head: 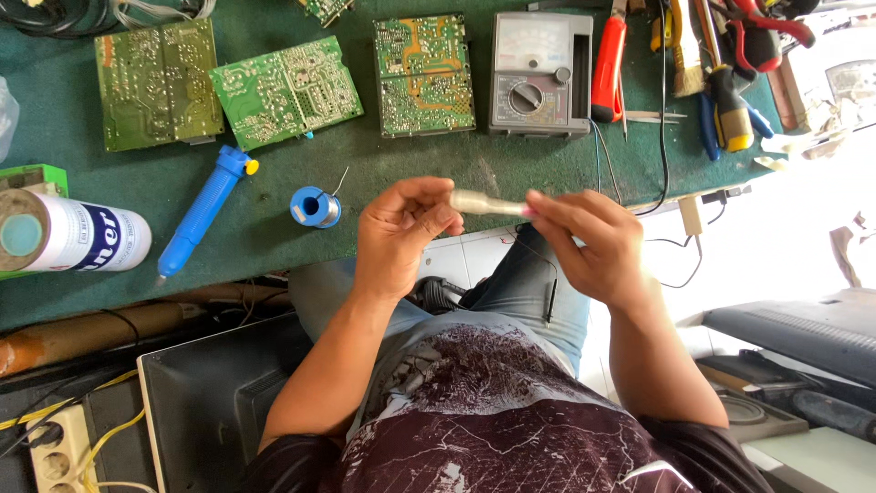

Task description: The person sits on the floor and works on circuit boards, using a soldering iron and solder wire to make connections. They also use a hot air gun to heat components and a brush to clean the board surface.

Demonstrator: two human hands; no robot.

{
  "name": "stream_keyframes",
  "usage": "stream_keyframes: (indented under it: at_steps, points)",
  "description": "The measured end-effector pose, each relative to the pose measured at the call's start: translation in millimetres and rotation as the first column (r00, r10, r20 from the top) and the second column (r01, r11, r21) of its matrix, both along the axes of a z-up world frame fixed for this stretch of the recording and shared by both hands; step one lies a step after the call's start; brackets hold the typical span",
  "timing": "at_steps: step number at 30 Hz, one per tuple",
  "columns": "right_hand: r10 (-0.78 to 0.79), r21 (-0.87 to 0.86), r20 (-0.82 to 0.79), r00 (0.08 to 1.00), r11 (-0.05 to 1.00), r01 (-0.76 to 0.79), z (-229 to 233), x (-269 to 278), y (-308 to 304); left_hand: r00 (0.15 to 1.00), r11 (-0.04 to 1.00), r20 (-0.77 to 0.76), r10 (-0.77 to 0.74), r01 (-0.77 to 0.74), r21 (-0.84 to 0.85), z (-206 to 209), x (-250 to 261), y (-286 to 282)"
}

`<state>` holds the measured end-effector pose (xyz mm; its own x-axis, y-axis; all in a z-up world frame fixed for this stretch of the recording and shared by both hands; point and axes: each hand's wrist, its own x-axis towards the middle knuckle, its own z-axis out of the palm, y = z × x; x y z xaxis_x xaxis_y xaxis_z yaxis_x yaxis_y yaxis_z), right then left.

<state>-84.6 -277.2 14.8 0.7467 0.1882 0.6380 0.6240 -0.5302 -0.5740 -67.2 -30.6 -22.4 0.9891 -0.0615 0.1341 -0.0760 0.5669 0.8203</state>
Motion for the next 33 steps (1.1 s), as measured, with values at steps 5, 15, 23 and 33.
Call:
stream_keyframes:
  at_steps: [5, 15, 23, 33]
  points:
    - [0.065, 0.309, -0.202, 0.977, 0.951, 0.001, -22, 7, -5, 0.999, 0.984, 0.049, 0.023, -0.031, 0.178, 8, 0, 2]
    - [0.307, 0.141, -0.013, 0.952, 0.943, -0.302, 17, 19, 31, 0.991, 0.914, 0.065, -0.120, 0.085, 0.398, 15, -10, 6]
    - [0.224, 0.351, -0.079, 0.971, 0.918, -0.183, -25, 19, 34, 0.998, 0.924, 0.067, -0.013, -0.013, 0.383, 23, -11, -1]
    - [0.043, 0.299, 0.077, 0.996, 0.952, -0.064, -32, 16, 50, 0.997, 0.985, -0.059, 0.059, -0.049, 0.167, -3, -25, -30]
